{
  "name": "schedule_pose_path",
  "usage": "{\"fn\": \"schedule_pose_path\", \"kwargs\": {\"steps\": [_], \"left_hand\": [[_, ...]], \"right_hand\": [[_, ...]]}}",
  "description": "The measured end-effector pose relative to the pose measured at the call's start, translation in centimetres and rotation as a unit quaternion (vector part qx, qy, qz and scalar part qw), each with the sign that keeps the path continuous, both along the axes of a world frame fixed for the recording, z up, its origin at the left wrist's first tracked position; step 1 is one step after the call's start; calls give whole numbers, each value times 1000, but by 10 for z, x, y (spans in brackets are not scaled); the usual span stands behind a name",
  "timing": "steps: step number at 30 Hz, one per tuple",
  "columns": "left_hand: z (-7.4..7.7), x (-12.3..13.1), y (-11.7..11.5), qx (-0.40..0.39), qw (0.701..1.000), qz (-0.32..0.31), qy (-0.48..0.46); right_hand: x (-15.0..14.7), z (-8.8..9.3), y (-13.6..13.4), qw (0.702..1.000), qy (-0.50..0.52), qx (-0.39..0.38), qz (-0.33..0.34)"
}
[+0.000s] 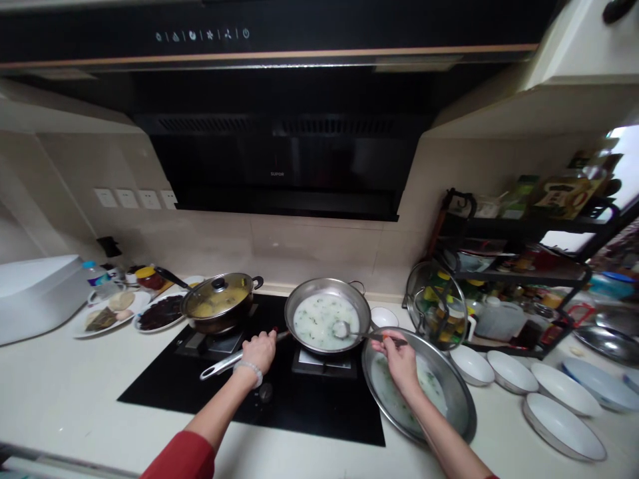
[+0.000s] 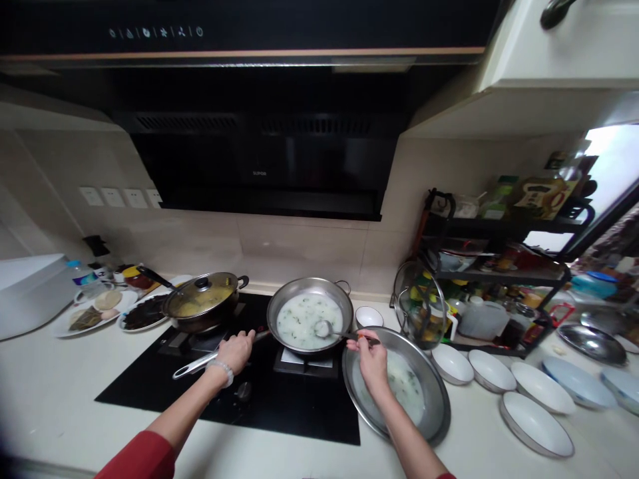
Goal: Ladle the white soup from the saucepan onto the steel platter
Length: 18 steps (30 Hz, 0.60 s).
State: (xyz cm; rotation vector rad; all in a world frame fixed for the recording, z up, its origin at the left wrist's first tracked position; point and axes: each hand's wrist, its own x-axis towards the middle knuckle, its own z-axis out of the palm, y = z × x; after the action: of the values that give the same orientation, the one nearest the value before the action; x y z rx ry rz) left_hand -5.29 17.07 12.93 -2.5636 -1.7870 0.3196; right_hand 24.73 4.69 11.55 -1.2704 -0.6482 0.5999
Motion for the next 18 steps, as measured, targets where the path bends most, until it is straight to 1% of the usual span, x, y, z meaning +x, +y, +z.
{"fn": "schedule_pose_path", "kwargs": {"steps": [10, 18], "left_hand": [[9, 3, -5, -6, 1000, 5, 8], [7, 2, -4, -5, 1000, 10, 3]], "right_hand": [[5, -2, -10, 1000, 8, 6, -11], [5, -1, -11, 999, 32, 2, -15]]}}
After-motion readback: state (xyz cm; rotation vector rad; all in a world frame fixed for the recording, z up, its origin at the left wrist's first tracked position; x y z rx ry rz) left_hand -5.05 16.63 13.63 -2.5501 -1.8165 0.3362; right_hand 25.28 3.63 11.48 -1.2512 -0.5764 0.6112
